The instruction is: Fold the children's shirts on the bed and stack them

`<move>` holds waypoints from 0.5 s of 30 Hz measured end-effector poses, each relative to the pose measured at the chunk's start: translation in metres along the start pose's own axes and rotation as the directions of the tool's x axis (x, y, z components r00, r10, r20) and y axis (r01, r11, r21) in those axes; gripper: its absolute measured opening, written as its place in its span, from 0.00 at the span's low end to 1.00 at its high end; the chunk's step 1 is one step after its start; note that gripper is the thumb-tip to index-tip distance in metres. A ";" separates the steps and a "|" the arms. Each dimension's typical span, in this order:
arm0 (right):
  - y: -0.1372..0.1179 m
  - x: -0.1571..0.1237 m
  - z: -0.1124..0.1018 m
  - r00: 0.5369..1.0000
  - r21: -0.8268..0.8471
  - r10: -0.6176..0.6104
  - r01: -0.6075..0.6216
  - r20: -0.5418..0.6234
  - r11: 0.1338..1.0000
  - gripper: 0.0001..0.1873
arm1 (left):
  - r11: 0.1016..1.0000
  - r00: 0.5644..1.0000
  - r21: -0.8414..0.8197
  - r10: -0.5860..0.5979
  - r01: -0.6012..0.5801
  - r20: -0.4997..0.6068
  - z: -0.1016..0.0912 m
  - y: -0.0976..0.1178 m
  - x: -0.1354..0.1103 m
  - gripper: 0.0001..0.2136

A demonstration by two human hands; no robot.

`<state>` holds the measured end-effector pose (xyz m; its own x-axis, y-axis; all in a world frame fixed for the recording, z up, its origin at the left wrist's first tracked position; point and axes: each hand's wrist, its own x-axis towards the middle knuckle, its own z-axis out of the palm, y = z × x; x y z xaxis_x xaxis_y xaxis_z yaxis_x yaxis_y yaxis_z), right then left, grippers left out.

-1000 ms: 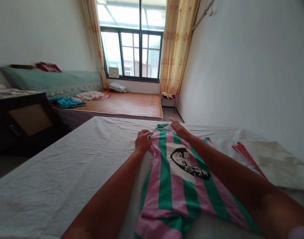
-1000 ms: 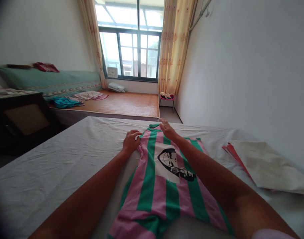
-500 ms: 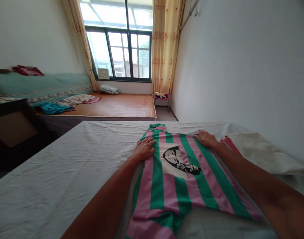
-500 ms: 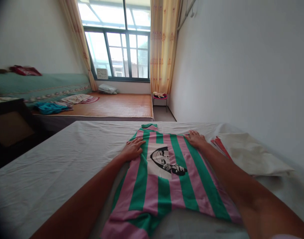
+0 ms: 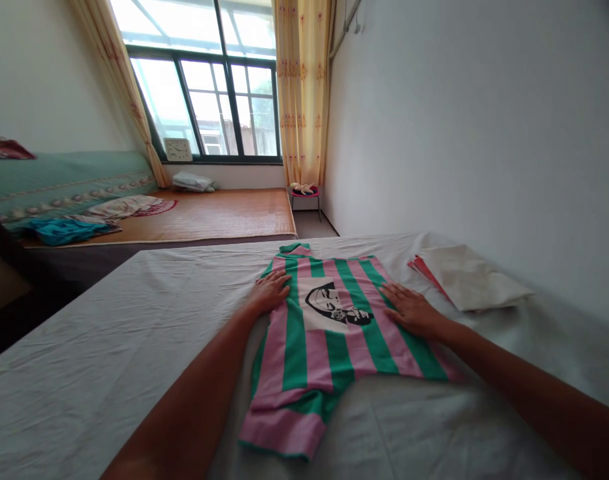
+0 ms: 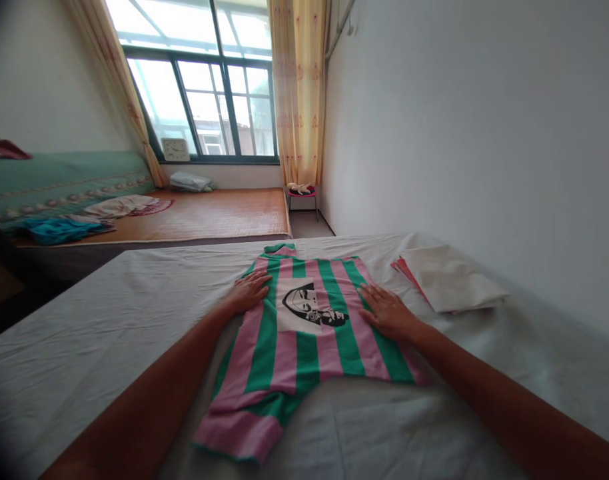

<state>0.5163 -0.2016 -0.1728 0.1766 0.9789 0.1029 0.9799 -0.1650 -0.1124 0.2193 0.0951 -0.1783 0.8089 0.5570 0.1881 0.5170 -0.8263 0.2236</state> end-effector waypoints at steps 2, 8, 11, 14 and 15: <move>-0.028 -0.020 -0.002 0.988 0.084 -0.154 0.151 0.031 0.985 0.31 | 1.000 1.000 0.005 0.006 -0.006 -0.014 0.000 0.001 -0.001 0.21; -0.059 -0.071 -0.012 0.970 0.240 -0.220 0.190 0.107 0.952 0.28 | 1.000 1.000 -0.015 0.020 -0.020 -0.015 -0.014 0.017 -0.011 0.19; -0.041 -0.078 -0.021 0.956 0.306 -0.258 0.206 0.140 0.930 0.33 | 0.980 0.988 -0.131 0.155 -0.151 0.016 -0.034 0.036 -0.031 0.17; -0.032 -0.078 -0.028 0.932 0.371 -0.324 0.247 0.160 0.895 0.34 | 0.901 0.929 -0.323 0.347 -0.291 0.129 -0.053 0.058 -0.065 0.13; -0.031 -0.078 -0.029 0.930 0.378 -0.331 0.253 0.158 0.891 0.33 | 0.879 0.904 -0.358 0.394 -0.316 0.169 -0.059 0.063 -0.078 0.13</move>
<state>0.4744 -0.2761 -0.1482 -0.1749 0.9843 -0.0237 0.8823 0.1460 -0.4475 0.1722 0.0040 -0.1229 0.9818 0.1639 0.0960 0.0987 -0.8719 0.4797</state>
